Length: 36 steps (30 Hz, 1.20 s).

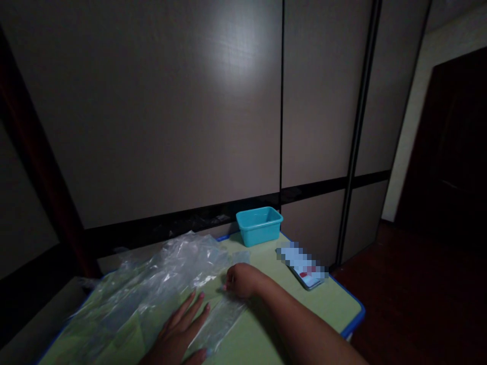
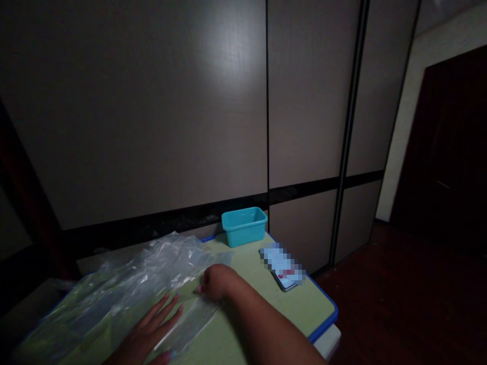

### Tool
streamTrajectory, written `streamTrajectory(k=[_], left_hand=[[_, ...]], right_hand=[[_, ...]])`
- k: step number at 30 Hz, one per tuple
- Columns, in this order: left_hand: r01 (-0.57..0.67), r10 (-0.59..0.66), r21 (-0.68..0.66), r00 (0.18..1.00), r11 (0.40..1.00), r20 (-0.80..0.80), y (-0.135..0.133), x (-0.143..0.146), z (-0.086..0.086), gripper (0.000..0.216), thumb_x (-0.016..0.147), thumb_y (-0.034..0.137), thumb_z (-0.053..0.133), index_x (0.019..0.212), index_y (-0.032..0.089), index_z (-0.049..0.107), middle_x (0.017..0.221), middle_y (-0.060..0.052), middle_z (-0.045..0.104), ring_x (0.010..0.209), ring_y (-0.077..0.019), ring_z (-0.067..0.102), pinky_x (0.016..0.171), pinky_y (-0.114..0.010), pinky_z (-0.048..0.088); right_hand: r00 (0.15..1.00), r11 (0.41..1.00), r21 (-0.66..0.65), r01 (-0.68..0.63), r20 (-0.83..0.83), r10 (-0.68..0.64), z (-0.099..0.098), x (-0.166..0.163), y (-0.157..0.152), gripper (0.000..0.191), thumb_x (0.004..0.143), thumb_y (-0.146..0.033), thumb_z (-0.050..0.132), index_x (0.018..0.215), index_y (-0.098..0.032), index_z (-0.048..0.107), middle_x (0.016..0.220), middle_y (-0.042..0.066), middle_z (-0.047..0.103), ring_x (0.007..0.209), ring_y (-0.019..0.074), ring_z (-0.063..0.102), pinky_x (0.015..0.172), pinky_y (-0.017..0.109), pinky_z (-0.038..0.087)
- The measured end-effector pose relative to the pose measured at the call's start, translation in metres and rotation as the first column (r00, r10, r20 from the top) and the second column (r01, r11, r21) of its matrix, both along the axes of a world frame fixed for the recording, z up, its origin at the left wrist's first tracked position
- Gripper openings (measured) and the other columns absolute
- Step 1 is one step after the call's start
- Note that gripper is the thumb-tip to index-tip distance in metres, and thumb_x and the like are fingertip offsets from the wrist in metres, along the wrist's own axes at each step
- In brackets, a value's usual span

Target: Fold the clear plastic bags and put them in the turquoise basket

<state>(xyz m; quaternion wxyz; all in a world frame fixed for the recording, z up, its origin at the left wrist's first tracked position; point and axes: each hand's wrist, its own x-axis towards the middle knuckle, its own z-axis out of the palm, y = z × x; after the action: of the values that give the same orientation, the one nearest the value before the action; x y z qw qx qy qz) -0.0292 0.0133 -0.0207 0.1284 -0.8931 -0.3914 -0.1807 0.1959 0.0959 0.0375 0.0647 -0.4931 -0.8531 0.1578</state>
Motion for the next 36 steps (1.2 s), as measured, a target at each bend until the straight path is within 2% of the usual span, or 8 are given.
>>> streamTrajectory(k=[6, 9, 12, 15, 19, 27, 33, 36], left_hand=[[0.035, -0.027, -0.14, 0.998, 0.99, 0.058, -0.003, 0.008, 0.008, 0.085, 0.077, 0.044, 0.056, 0.138, 0.045, -0.005, 0.14, 0.006, 0.037, 0.122, -0.0302, 0.045, 0.095, -0.044, 0.048], [-0.005, 0.01, -0.051, 0.994, 0.999, 0.11, 0.007, -0.001, 0.009, 0.085, 0.078, 0.046, 0.053, 0.142, 0.039, -0.003, 0.146, 0.001, 0.025, 0.128, -0.0332, 0.034, 0.096, -0.046, 0.046], [-0.171, 0.158, 0.045, 0.964, 0.984, 0.212, 0.016, -0.013, 0.013, 0.083, 0.082, 0.048, 0.049, 0.144, 0.031, -0.002, 0.15, -0.004, 0.015, 0.135, -0.0346, 0.013, 0.101, -0.052, 0.036], [-0.248, 0.242, 0.013, 0.954, 0.969, 0.178, 0.014, -0.016, 0.019, 0.073, 0.084, 0.05, 0.045, 0.145, 0.028, 0.012, 0.15, -0.007, 0.015, 0.136, -0.0358, 0.004, 0.102, -0.055, 0.029], [-0.273, 0.276, -0.146, 0.961, 0.951, 0.007, 0.003, -0.008, 0.024, 0.077, 0.078, 0.063, 0.047, 0.141, 0.027, 0.024, 0.148, -0.014, 0.019, 0.134, -0.0418, 0.012, 0.097, -0.063, 0.027], [-0.323, 0.314, -0.295, 0.946, 0.899, -0.078, -0.006, -0.002, 0.036, 0.059, 0.077, 0.063, 0.048, 0.13, 0.037, 0.044, 0.146, -0.011, 0.026, 0.133, -0.0412, 0.019, 0.097, -0.064, 0.025], [-0.413, 0.422, -0.1, 0.902, 0.905, 0.094, 0.007, -0.014, 0.035, 0.05, 0.084, 0.046, 0.047, 0.132, 0.032, 0.045, 0.146, -0.006, 0.032, 0.133, -0.0438, 0.014, 0.096, -0.064, 0.026], [-0.447, 0.445, -0.02, 0.883, 0.894, 0.153, 0.012, -0.021, 0.032, 0.051, 0.083, 0.046, 0.049, 0.131, 0.032, 0.047, 0.145, -0.005, 0.035, 0.132, -0.0457, 0.015, 0.095, -0.064, 0.028]], right_hand=[[0.999, 1.0, -0.016, -0.014, 0.035, 0.014, -0.001, -0.002, 0.0, 0.029, 0.078, -0.042, 0.058, 0.076, -0.016, 0.071, 0.07, 0.006, 0.069, 0.061, 0.0152, 0.059, 0.053, 0.022, 0.038], [0.999, 0.997, -0.061, -0.05, 0.007, 0.051, 0.001, 0.0, 0.0, 0.033, 0.079, -0.046, 0.056, 0.074, -0.016, 0.069, 0.065, 0.005, 0.068, 0.056, 0.0138, 0.057, 0.049, 0.021, 0.037], [0.996, 0.985, -0.149, -0.083, -0.026, 0.08, 0.002, 0.002, 0.001, 0.033, 0.082, -0.044, 0.052, 0.075, -0.015, 0.067, 0.061, 0.003, 0.065, 0.05, 0.0114, 0.055, 0.047, 0.02, 0.037], [0.997, 0.979, -0.188, -0.075, -0.017, 0.073, 0.001, 0.002, 0.0, 0.032, 0.082, -0.042, 0.052, 0.075, -0.014, 0.066, 0.058, 0.002, 0.064, 0.047, 0.0104, 0.054, 0.048, 0.019, 0.038], [0.996, 0.985, -0.149, -0.087, -0.01, 0.086, -0.002, 0.002, 0.0, 0.033, 0.081, -0.045, 0.052, 0.081, -0.016, 0.067, 0.061, 0.003, 0.066, 0.049, 0.0119, 0.056, 0.049, 0.02, 0.038], [0.995, 0.997, -0.022, -0.071, 0.064, 0.072, -0.001, 0.0, -0.003, 0.04, 0.073, -0.052, 0.058, 0.092, -0.018, 0.067, 0.094, 0.011, 0.07, 0.081, 0.0236, 0.064, 0.061, 0.028, 0.043], [0.995, 0.998, -0.024, -0.066, 0.078, 0.068, 0.002, 0.0, -0.007, 0.041, 0.075, -0.052, 0.056, 0.095, -0.018, 0.066, 0.096, 0.012, 0.069, 0.085, 0.0249, 0.064, 0.064, 0.029, 0.045], [0.994, 0.997, -0.019, -0.076, 0.078, 0.077, 0.003, 0.0, -0.008, 0.04, 0.075, -0.051, 0.057, 0.096, -0.018, 0.066, 0.097, 0.012, 0.069, 0.086, 0.0253, 0.064, 0.065, 0.029, 0.045]])
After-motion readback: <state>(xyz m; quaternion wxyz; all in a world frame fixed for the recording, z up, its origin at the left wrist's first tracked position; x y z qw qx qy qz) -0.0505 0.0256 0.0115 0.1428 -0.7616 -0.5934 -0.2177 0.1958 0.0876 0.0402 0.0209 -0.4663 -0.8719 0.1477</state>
